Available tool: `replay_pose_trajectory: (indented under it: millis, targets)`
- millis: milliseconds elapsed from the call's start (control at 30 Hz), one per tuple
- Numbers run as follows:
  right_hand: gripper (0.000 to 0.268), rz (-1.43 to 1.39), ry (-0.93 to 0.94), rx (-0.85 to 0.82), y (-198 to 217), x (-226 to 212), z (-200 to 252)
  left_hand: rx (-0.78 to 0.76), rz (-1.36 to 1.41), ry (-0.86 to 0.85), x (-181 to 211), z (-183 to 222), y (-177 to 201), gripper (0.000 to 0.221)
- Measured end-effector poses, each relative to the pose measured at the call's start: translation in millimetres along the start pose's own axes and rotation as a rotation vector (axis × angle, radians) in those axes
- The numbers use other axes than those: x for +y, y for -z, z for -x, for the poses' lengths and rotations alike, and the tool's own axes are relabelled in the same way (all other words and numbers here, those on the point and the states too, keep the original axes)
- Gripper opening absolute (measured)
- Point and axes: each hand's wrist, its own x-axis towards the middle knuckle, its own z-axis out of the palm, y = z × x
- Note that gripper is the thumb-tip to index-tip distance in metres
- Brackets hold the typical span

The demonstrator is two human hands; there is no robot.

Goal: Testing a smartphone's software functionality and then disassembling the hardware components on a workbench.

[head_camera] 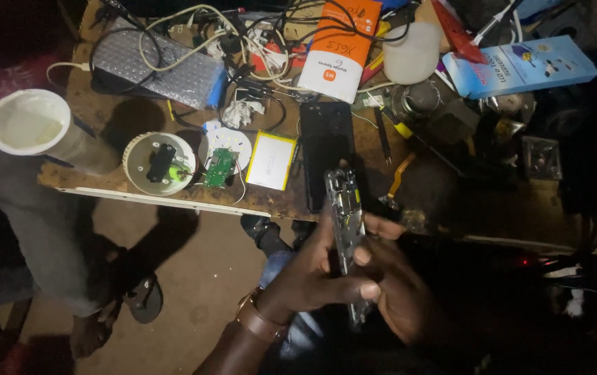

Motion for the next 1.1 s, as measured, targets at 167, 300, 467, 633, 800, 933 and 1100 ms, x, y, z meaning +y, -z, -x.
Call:
replay_pose_trajectory:
  millis: [167, 300, 467, 633, 800, 933, 1100]
  targets:
    - [0.051, 0.296, 0.041, -0.099, 18, 6, -8, 0.043, 0.182, -0.038, -19, 5, 5, 0.064]
    - [0.038, 0.72, 0.106, -0.163, 32, -8, -7, 0.395, 0.129, 0.205, -57, 37, 33, 0.039]
    - [0.024, 0.75, 0.223, -0.153, 72, -39, -29, 0.303, 0.205, -0.069, -6, 0, 18, 0.071]
    - [0.043, 1.26, 0.782, 0.361, 146, -97, -49, 0.258, 0.223, -0.052, 11, -7, 17, 0.07]
    - [0.011, 1.0, 0.758, 0.196, 147, -67, -85, 0.185, 0.368, 0.006, -7, -5, 17, 0.075]
    - [0.027, 1.316, 0.855, 0.337, 144, -39, -119, 0.178, 0.186, 0.04, -6, -4, 13, 0.075]
    - [0.015, 1.277, 0.73, 0.291, 130, -52, -105, 0.155, 0.351, -0.139, -28, -2, 18, 0.054]
